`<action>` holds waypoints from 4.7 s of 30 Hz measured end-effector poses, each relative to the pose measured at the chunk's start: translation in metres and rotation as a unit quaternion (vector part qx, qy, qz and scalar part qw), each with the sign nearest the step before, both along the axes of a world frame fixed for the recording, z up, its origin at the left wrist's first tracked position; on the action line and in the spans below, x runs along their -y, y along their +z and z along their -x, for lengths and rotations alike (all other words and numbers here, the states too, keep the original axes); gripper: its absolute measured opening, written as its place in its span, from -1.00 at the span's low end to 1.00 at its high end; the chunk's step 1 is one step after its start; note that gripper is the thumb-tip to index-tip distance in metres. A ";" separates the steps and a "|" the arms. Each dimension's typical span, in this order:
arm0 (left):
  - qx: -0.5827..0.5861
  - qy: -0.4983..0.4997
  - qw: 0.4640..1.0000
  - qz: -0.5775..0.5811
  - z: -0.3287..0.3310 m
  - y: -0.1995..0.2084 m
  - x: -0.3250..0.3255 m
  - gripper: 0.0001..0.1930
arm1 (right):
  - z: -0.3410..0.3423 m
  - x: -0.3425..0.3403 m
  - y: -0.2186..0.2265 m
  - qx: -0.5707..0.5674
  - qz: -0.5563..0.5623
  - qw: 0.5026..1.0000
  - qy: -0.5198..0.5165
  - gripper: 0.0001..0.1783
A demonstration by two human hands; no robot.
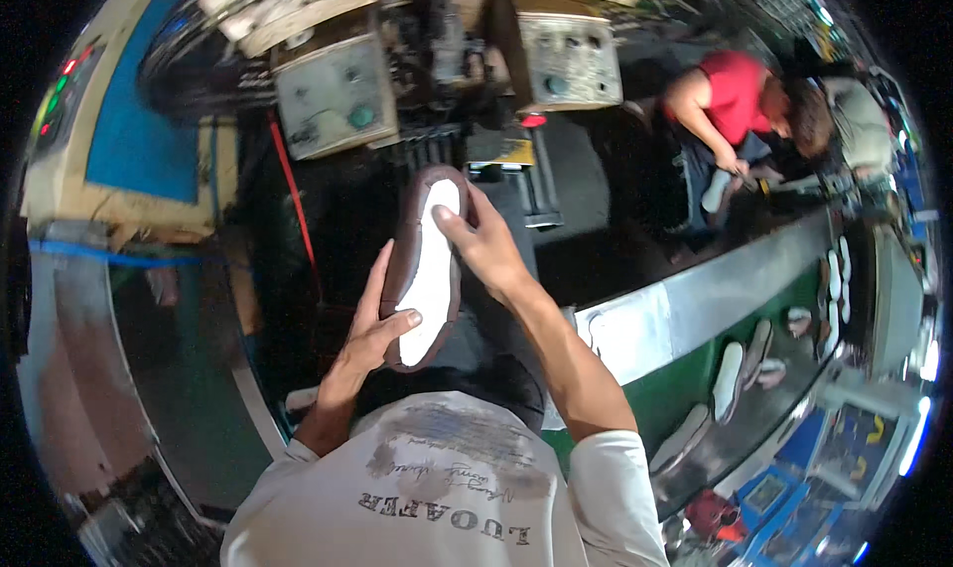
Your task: The worker is placing shoe components into an industrial machine for lasting and removing they from a conveyor belt.
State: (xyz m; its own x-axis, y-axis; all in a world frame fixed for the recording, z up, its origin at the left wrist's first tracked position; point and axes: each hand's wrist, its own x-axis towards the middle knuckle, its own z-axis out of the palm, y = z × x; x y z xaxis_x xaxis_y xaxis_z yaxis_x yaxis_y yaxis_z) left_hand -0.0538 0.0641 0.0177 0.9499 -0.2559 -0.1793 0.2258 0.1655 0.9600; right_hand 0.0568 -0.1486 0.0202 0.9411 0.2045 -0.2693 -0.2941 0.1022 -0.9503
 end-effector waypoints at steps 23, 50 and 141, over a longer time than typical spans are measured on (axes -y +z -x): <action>0.042 0.385 0.740 -0.550 0.047 -0.076 -0.331 -0.50 | 0.088 0.058 -0.010 -0.120 0.051 0.991 -0.037 -0.47; 0.171 -0.143 0.896 -0.385 -0.071 -0.074 0.023 -0.68 | 0.550 0.513 -0.165 -0.357 0.484 0.651 -0.463 0.19; -0.043 -0.023 0.996 0.073 -0.045 -0.049 0.132 -0.47 | 0.081 0.104 -0.022 -0.049 0.047 0.997 -0.036 -0.09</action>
State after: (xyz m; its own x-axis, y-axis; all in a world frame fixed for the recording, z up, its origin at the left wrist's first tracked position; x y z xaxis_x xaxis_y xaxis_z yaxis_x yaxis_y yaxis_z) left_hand -0.0083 -0.0675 -0.0315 0.9190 -0.3291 -0.2173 0.3172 0.2895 0.9031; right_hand -0.0247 -0.2528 -0.0019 0.9205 0.1057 -0.3762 -0.3818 0.0377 -0.9235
